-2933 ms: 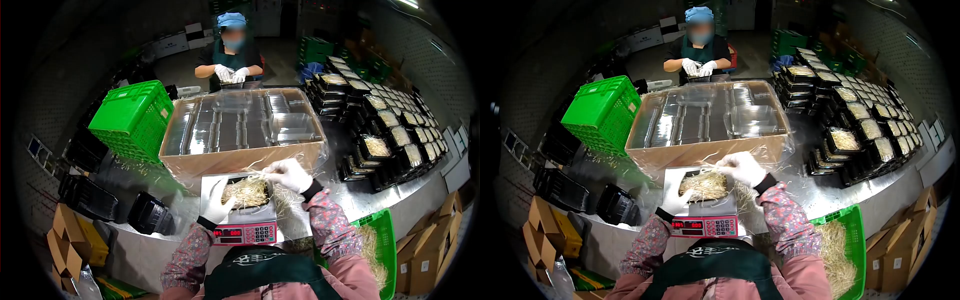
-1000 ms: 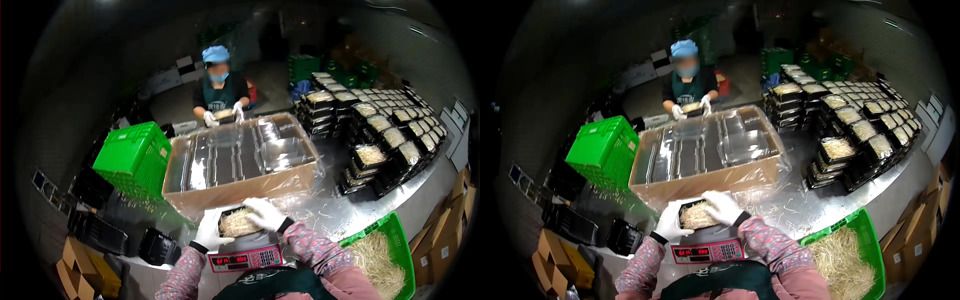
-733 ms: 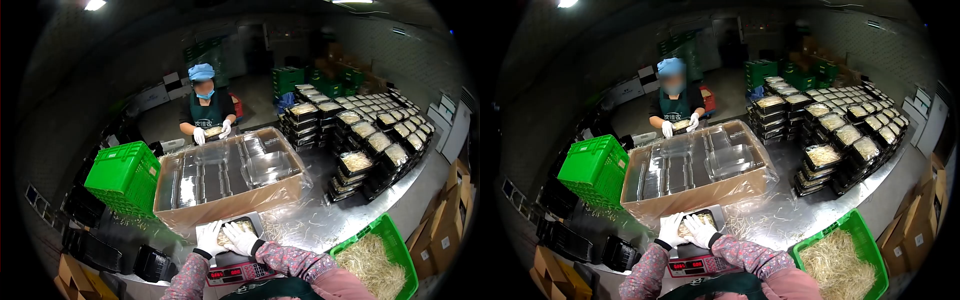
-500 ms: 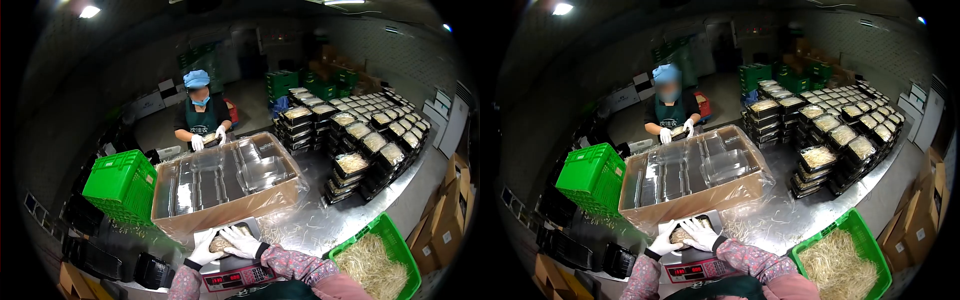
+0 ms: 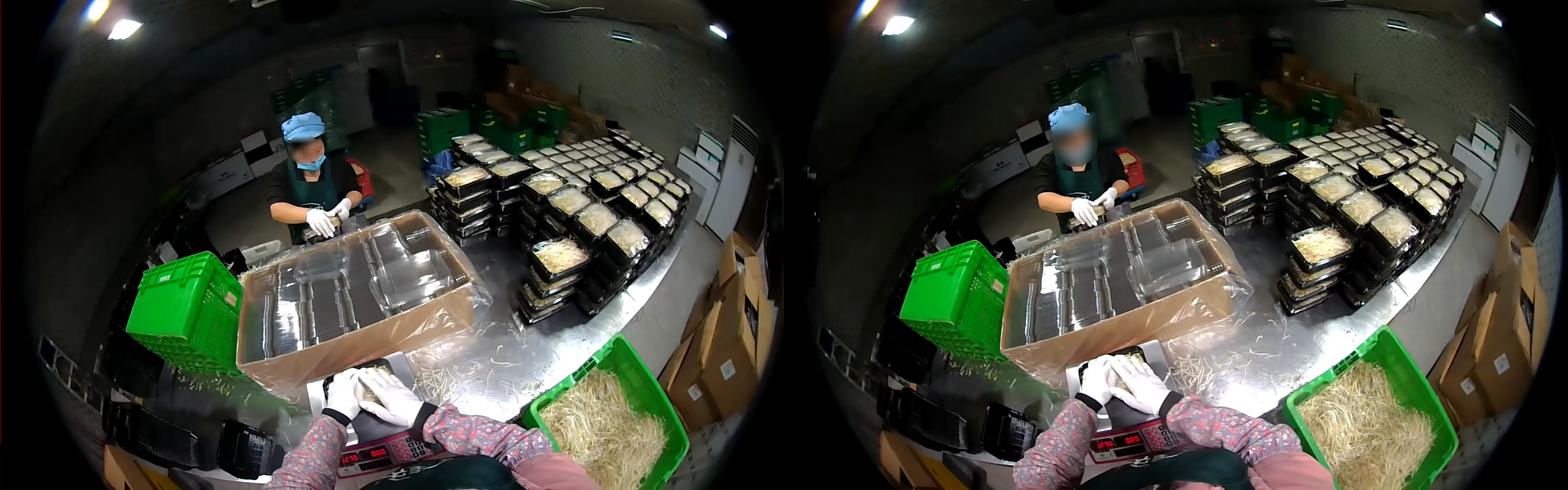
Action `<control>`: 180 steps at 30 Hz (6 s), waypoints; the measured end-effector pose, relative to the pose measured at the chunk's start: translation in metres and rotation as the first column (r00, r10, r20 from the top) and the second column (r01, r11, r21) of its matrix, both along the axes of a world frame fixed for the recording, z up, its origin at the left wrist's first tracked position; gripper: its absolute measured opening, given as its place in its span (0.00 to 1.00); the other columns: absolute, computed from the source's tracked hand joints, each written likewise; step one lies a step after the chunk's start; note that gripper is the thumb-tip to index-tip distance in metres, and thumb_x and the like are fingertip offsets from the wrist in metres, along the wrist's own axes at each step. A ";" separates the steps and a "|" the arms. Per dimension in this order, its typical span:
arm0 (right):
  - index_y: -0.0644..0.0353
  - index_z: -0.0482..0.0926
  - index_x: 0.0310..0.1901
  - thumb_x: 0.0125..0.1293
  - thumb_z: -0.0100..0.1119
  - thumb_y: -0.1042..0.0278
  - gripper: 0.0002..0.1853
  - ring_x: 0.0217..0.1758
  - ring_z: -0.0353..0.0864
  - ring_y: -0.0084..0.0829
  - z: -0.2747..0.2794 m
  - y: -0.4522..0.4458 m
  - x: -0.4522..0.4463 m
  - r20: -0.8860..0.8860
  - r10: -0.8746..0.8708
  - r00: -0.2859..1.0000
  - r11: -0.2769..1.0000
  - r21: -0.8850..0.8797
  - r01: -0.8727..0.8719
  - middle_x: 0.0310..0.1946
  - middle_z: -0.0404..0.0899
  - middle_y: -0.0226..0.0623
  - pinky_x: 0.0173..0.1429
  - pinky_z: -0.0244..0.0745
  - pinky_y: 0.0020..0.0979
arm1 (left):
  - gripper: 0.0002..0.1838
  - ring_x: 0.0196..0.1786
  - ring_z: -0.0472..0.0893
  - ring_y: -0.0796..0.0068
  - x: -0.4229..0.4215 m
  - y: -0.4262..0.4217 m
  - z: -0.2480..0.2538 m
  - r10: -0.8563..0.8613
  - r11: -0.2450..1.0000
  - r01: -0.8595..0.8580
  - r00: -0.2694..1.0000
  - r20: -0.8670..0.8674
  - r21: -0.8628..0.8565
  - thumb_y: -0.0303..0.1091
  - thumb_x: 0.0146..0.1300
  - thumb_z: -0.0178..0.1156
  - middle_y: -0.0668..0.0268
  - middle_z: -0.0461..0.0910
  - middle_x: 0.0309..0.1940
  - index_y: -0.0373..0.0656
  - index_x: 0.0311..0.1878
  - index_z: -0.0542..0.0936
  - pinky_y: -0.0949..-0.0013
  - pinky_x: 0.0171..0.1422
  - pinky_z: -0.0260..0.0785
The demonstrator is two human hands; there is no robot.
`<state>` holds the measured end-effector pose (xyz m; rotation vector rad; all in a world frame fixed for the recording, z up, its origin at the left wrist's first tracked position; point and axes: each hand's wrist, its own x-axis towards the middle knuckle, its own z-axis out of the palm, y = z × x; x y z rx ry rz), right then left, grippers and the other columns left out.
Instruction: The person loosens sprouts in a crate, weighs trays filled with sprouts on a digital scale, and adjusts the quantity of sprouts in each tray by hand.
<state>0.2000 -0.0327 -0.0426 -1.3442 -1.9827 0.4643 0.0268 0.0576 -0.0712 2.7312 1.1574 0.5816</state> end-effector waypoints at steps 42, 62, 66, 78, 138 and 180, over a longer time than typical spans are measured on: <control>0.64 0.84 0.40 0.59 0.70 0.69 0.10 0.35 0.78 0.17 -0.060 -0.355 0.311 -0.503 -0.862 0.070 0.371 -0.530 0.762 0.34 0.84 0.27 0.43 0.73 0.23 | 0.23 0.69 0.67 0.56 -0.011 -0.026 0.016 0.104 0.991 -0.084 0.972 0.213 -0.102 0.30 0.70 0.54 0.52 0.70 0.66 0.36 0.67 0.70 0.59 0.74 0.55; 0.63 0.82 0.48 0.63 0.65 0.66 0.14 0.44 0.85 0.31 0.075 0.058 0.049 -0.206 0.101 0.973 0.991 -0.068 -0.117 0.41 0.85 0.42 0.51 0.77 0.29 | 0.26 0.68 0.70 0.63 -0.148 -0.106 0.019 0.596 0.800 -0.243 0.213 0.774 -0.548 0.41 0.77 0.45 0.51 0.68 0.68 0.31 0.70 0.64 0.64 0.74 0.58; 0.57 0.78 0.51 0.61 0.64 0.58 0.19 0.48 0.80 0.41 0.034 0.069 0.009 0.387 0.156 0.909 0.977 0.074 -0.199 0.43 0.81 0.41 0.50 0.77 0.39 | 0.27 0.67 0.70 0.63 -0.158 -0.114 0.013 0.616 0.784 -0.225 0.166 0.770 -0.579 0.43 0.77 0.47 0.52 0.68 0.67 0.32 0.70 0.64 0.65 0.73 0.59; 0.62 0.73 0.64 0.59 0.67 0.65 0.30 0.62 0.76 0.42 0.089 0.046 0.120 -0.014 0.053 0.998 0.989 -0.140 -0.055 0.59 0.77 0.49 0.66 0.69 0.35 | 0.23 0.68 0.70 0.65 -0.163 -0.088 0.035 0.543 0.839 -0.312 0.408 0.734 -0.446 0.36 0.76 0.47 0.54 0.72 0.64 0.31 0.68 0.67 0.66 0.71 0.61; 0.64 0.70 0.64 0.68 0.61 0.73 0.24 0.57 0.77 0.28 -0.024 -0.290 0.317 -0.510 -0.844 0.166 0.248 -0.096 0.964 0.56 0.78 0.40 0.64 0.71 0.31 | 0.40 0.70 0.64 0.53 0.010 -0.039 0.052 -0.035 0.970 0.081 0.980 0.196 -0.230 0.31 0.53 0.65 0.51 0.67 0.67 0.36 0.71 0.63 0.56 0.75 0.53; 0.54 0.82 0.49 0.60 0.68 0.59 0.17 0.45 0.84 0.42 0.079 -0.023 0.125 -0.148 -0.027 0.989 0.999 -0.048 0.020 0.42 0.84 0.42 0.50 0.78 0.33 | 0.29 0.74 0.60 0.59 -0.028 -0.022 -0.005 0.364 0.887 -0.001 0.618 0.697 -0.462 0.42 0.75 0.40 0.51 0.59 0.72 0.36 0.73 0.56 0.61 0.79 0.47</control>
